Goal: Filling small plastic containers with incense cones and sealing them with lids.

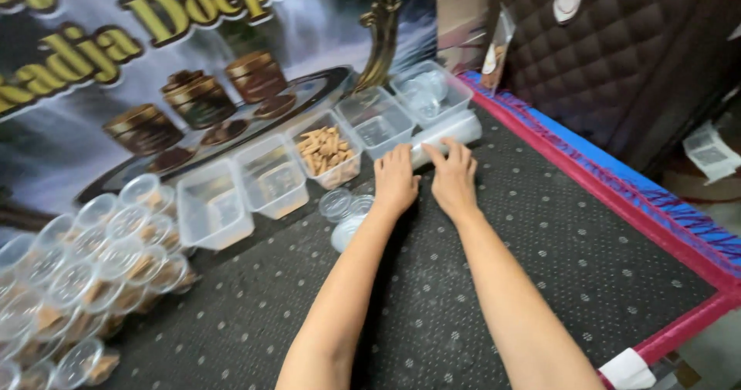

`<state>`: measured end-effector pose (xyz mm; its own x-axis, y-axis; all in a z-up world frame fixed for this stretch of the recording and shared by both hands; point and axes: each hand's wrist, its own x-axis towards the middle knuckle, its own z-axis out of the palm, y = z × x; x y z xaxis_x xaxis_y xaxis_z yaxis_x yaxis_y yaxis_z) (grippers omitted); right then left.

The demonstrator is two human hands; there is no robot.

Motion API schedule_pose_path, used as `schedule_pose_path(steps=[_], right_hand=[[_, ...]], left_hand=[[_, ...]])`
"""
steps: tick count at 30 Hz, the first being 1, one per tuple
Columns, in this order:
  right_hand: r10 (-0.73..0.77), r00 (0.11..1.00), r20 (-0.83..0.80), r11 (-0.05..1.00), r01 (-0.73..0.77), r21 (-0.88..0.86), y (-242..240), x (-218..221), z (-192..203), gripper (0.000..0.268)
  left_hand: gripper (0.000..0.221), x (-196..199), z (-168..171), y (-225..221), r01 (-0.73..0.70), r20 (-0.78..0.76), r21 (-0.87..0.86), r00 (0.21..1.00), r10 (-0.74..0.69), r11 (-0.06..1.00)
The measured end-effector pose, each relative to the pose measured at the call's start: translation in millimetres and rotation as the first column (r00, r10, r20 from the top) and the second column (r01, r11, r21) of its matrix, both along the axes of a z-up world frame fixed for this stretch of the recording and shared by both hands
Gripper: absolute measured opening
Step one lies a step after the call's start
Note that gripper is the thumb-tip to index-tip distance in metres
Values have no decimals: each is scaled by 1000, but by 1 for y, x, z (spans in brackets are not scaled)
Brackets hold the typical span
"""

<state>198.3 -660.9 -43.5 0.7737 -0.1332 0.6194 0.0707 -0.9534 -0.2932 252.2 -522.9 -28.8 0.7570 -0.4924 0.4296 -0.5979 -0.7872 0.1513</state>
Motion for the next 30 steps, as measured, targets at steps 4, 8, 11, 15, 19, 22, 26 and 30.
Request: schedule_pose_path(steps=[4, 8, 11, 15, 19, 22, 26, 30], right_hand=[[6, 998, -62, 994, 1, 105, -2, 0, 1, 52], [32, 994, -103, 986, -15, 164, -2, -3, 8, 53], [35, 993, -115, 988, -17, 154, 1, -4, 9, 53], [48, 991, -122, 991, -32, 129, 2, -8, 13, 55], [65, 992, -105, 994, -55, 92, 1, -6, 9, 55], [93, 994, -65, 991, -86, 103, 3, -6, 7, 54], [157, 987, 20, 982, -158, 99, 17, -10, 16, 43], [262, 959, 110, 955, -274, 111, 54, -8, 35, 32]], left_hand=[[78, 16, -1, -13, -29, -56, 106, 998, 35, 994], [75, 15, 2, -14, -53, -27, 172, 998, 58, 984], [79, 0, 17, -1, -62, -13, 219, 998, 66, 974], [87, -17, 31, 25, -59, -23, 289, 997, 69, 955], [84, -47, 54, 72, -35, -64, 185, 997, 47, 982], [74, -71, 51, 116, 62, 6, -94, 998, -62, 994], [68, -88, 25, 168, 60, 44, -449, 998, -45, 892], [65, -100, 3, 201, -72, -69, -584, 997, 39, 809]])
